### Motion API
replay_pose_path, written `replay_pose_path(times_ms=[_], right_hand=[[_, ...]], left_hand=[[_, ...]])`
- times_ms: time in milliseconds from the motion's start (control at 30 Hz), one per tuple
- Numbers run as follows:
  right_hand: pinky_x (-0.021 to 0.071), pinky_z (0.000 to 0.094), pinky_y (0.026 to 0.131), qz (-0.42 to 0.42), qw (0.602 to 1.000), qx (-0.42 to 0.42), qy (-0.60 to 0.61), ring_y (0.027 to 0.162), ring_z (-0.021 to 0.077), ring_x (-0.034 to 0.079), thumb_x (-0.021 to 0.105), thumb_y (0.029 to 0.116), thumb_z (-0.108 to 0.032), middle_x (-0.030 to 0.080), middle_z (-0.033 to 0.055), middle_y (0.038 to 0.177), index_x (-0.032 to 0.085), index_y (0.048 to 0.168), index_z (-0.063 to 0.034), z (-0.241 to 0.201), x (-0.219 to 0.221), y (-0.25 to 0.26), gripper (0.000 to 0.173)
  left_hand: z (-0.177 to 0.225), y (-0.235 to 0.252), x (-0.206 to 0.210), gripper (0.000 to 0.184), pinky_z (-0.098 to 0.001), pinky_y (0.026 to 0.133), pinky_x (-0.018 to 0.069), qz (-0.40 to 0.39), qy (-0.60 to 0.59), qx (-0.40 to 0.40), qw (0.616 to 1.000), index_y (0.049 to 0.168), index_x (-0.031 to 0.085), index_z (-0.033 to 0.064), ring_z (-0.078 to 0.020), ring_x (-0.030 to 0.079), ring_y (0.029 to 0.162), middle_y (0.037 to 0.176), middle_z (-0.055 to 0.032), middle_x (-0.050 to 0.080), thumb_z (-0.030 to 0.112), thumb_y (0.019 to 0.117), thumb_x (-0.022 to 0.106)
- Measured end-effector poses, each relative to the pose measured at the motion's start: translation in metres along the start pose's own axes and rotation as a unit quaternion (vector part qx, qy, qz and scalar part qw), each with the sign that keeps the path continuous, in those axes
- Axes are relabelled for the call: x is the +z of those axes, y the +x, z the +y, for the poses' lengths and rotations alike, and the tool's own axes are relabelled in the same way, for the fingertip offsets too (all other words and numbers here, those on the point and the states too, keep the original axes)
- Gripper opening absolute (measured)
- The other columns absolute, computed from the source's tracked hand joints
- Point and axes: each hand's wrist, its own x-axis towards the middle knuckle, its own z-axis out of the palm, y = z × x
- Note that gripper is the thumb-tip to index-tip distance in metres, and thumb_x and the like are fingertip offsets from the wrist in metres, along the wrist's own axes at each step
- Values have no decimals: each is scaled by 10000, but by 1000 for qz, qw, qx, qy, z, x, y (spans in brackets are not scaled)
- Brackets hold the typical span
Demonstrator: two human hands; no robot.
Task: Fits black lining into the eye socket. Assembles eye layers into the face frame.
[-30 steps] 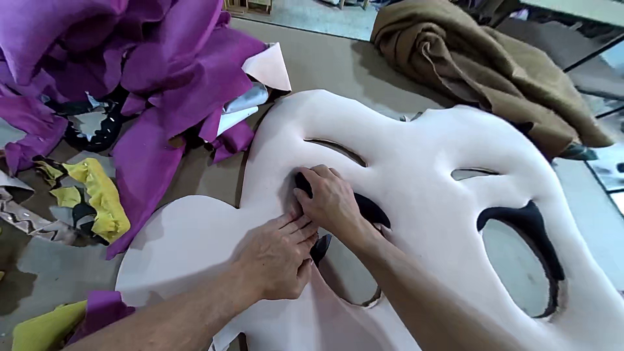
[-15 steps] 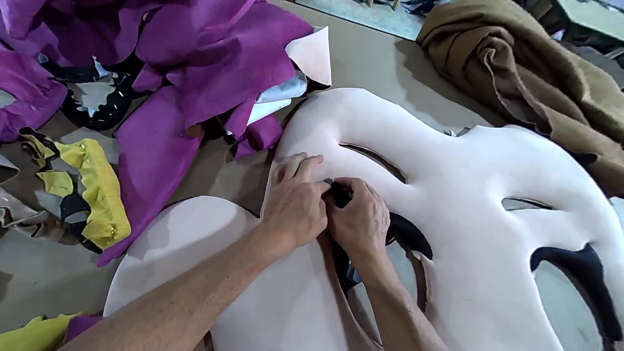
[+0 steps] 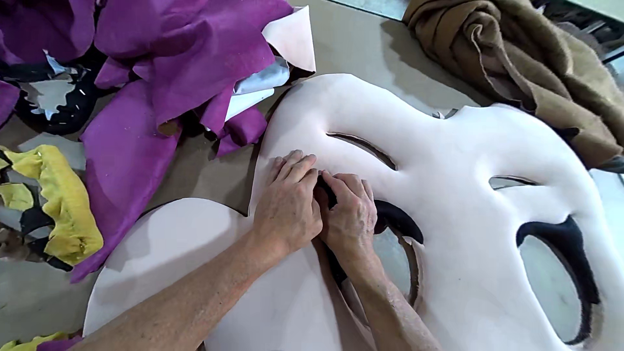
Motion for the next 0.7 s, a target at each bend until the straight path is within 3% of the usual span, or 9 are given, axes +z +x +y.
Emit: replay_pose_path(times_ms=[67, 233, 333, 400, 467, 500, 567, 633, 700], right_hand=[[505, 460, 814, -19, 1000, 0, -4, 1048, 289, 622, 553, 1001, -244, 682, 103, 1131, 756, 1193, -106, -2, -3, 0, 312], [475, 485, 785, -57, 997, -25, -54, 1050, 329, 589, 523, 969, -133, 624, 141, 1123, 718, 1244, -56, -5, 2, 1, 347], [502, 515, 782, -53, 998, -6, -39, 1036, 323, 615, 551, 971, -172, 653, 123, 1098, 744, 1175, -83, -10, -1, 2, 294], [511, 503, 801, -36, 999, 29, -18, 1031, 298, 625, 591, 966, -200, 670, 101, 1108, 759, 1196, -127, -11, -2, 3, 294], [510, 494, 804, -24, 998, 54, -4, 1045, 285, 620, 605, 945, -191, 661, 91, 1142, 745, 1253, -174, -12, 0, 1, 338], [501, 490, 810, -25, 998, 57, 4, 1066, 281, 605, 597, 950, -188, 646, 87, 1173, 735, 1273, -188, -12, 0, 0, 351], [496, 472, 852, -19, 998, 61, 5, 1093, 248, 617, 586, 937, -204, 674, 51, 1189, 759, 1241, -230, -9, 7, -1, 350], [479, 461, 873, -24, 998, 62, 11, 1094, 236, 603, 577, 944, -209, 673, 37, 1161, 769, 1220, -238, -5, 8, -1, 337], [472, 459, 883, -45, 997, 55, 13, 1113, 239, 589, 570, 959, -221, 665, 34, 1164, 761, 1240, -243, -3, 6, 0, 340]], left_hand=[[-3, 1, -5, 478, -534, 1273, 139, -57, 36, 19, 998, 1370, 666, 117, -256, 236, 1563, 1631, -33, 401, 191, 955, 440], [-15, 10, -7, 493, -605, 1258, 43, -128, 66, 53, 988, 1388, 665, 193, -286, 93, 1592, 1703, -14, 243, 267, 959, 435], [-27, 10, -4, 452, -608, 1244, 163, -63, 17, 86, 994, 1278, 738, 207, -300, 233, 1557, 1628, -21, 402, 276, 955, 429], [-22, 2, -9, 360, -594, 1200, 298, 3, 2, 32, 999, 1200, 753, 155, -320, 369, 1490, 1542, -63, 508, 300, 958, 530], [-9, -20, -17, 478, -648, 1010, 451, 18, 54, -63, 996, 1316, 619, 44, -430, 480, 1367, 1505, -187, 490, 366, 970, 545], [-5, -33, -20, 597, -673, 937, 475, 9, 86, -105, 991, 1402, 534, 22, -474, 511, 1314, 1498, -228, 475, 433, 970, 508], [-2, -57, -25, 753, -708, 890, 475, -7, 119, -147, 982, 1491, 440, 3, -536, 549, 1236, 1454, -299, 485, 544, 968, 424], [-5, -68, -27, 811, -692, 845, 491, -16, 128, -131, 983, 1497, 428, -14, -558, 583, 1137, 1324, -341, 542, 584, 955, 361], [-14, -74, -29, 864, -653, 816, 510, -33, 146, -100, 984, 1510, 429, -5, -530, 611, 1075, 1223, -321, 594, 634, 941, 308]])
